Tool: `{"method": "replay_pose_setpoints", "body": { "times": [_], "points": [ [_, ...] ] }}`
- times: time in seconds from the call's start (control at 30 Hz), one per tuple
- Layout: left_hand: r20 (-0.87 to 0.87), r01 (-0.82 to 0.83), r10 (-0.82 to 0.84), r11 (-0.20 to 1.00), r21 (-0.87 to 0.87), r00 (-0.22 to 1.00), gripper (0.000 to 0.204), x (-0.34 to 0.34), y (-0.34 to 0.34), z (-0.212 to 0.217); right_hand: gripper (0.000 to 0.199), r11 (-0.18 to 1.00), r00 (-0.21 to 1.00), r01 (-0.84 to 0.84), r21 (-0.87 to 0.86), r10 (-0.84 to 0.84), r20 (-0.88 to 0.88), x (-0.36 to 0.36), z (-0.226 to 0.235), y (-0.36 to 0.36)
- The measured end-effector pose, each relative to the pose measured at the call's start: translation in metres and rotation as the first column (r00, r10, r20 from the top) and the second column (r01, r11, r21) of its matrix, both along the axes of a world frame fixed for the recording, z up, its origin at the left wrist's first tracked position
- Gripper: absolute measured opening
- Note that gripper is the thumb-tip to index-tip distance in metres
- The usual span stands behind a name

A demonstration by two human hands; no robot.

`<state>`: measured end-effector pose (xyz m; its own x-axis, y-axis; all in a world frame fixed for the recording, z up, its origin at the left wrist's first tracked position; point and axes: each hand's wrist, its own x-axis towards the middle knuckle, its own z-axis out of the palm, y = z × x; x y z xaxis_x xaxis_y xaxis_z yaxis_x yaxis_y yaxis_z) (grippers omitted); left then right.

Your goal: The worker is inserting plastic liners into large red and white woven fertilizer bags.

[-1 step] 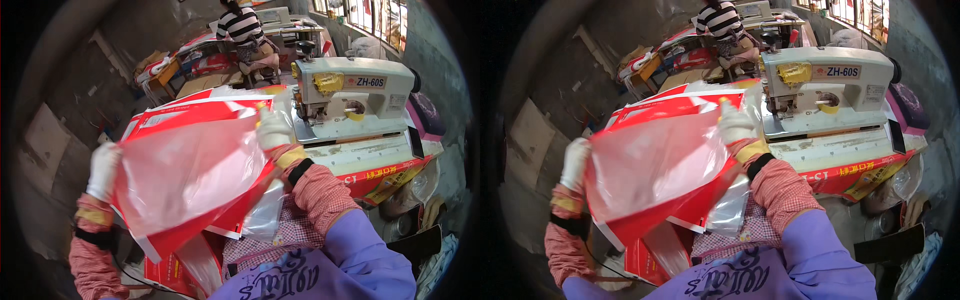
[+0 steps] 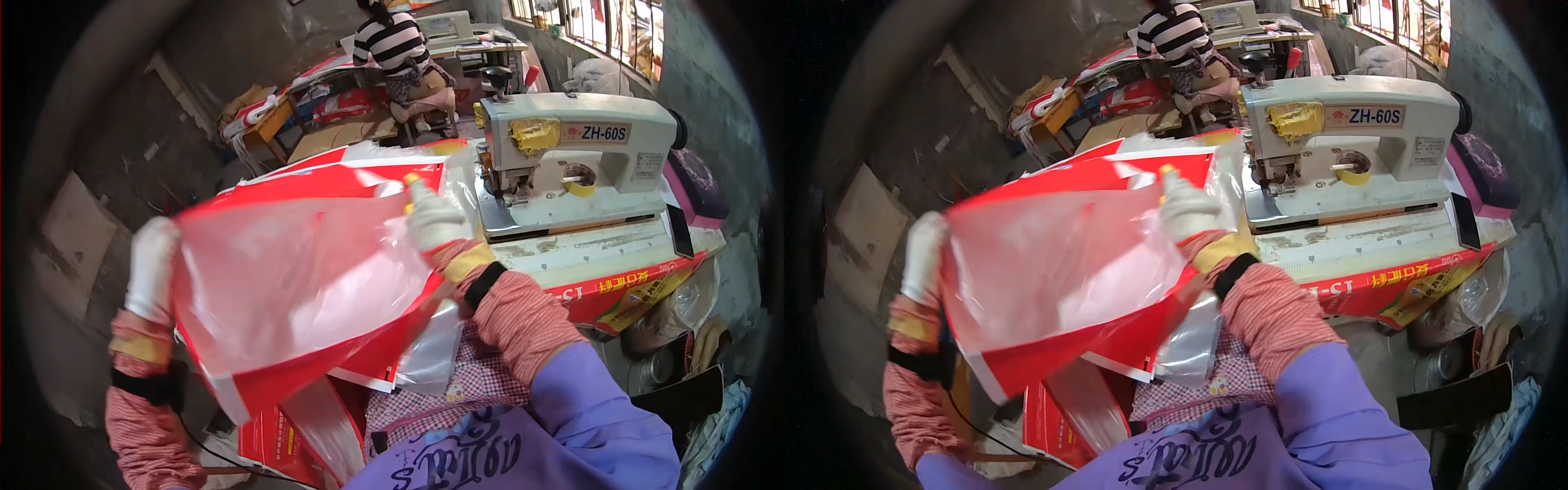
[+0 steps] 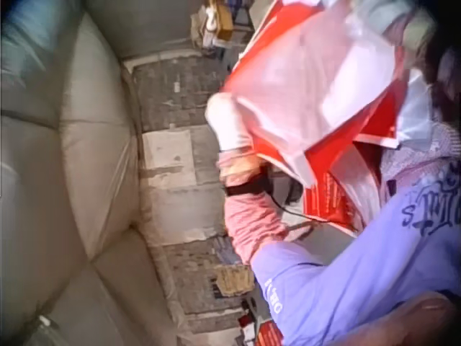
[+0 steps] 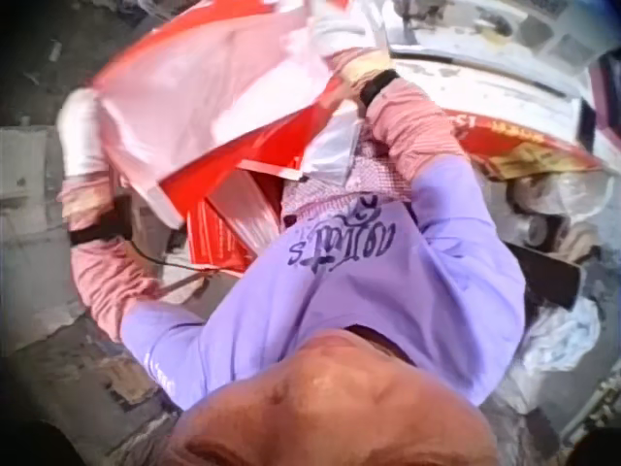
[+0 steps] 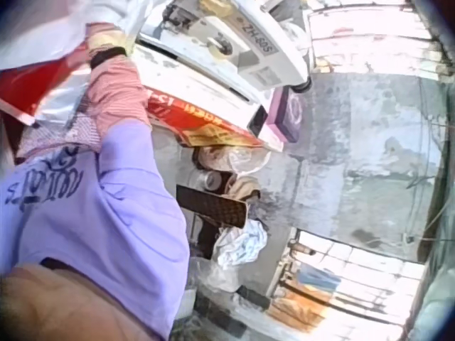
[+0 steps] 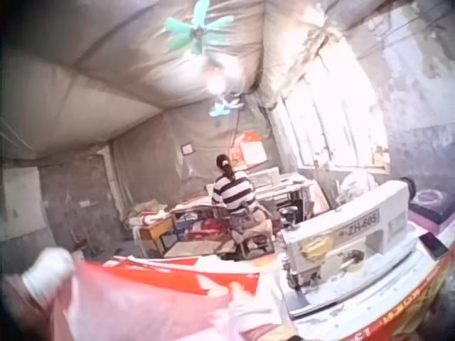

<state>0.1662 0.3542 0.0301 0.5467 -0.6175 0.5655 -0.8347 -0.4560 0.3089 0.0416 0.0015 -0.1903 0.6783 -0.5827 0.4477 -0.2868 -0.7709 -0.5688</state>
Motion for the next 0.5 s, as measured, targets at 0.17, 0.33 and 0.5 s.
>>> {"method": "replay_pose_setpoints", "body": {
  "times": [0.17, 0.33, 0.5],
  "points": [
    [-0.046, -0.035, 0.014, 0.866, -0.499, 0.999, 0.028, 0.042, -0.150, 0.112, 0.029, 0.808, 0.815, -0.562, 0.178, 0.578, -0.047, -0.031, 0.053, 0.093],
    [0.796, -0.156, 0.244, 0.970, -0.189, 0.554, 0.013, 0.050, -0.330, -0.034, 0.027, 0.617, 0.747, -0.613, 0.494, 0.657, 0.106, -0.110, 0.024, 0.100],
    [0.640, 0.067, -0.241, 0.956, 0.284, 0.730, 0.013, 0.024, -0.434, -0.215, 0.039, 0.320, 0.978, -0.180, 0.930, 0.162, 0.134, -0.235, -0.053, 0.045]
  ]
}}
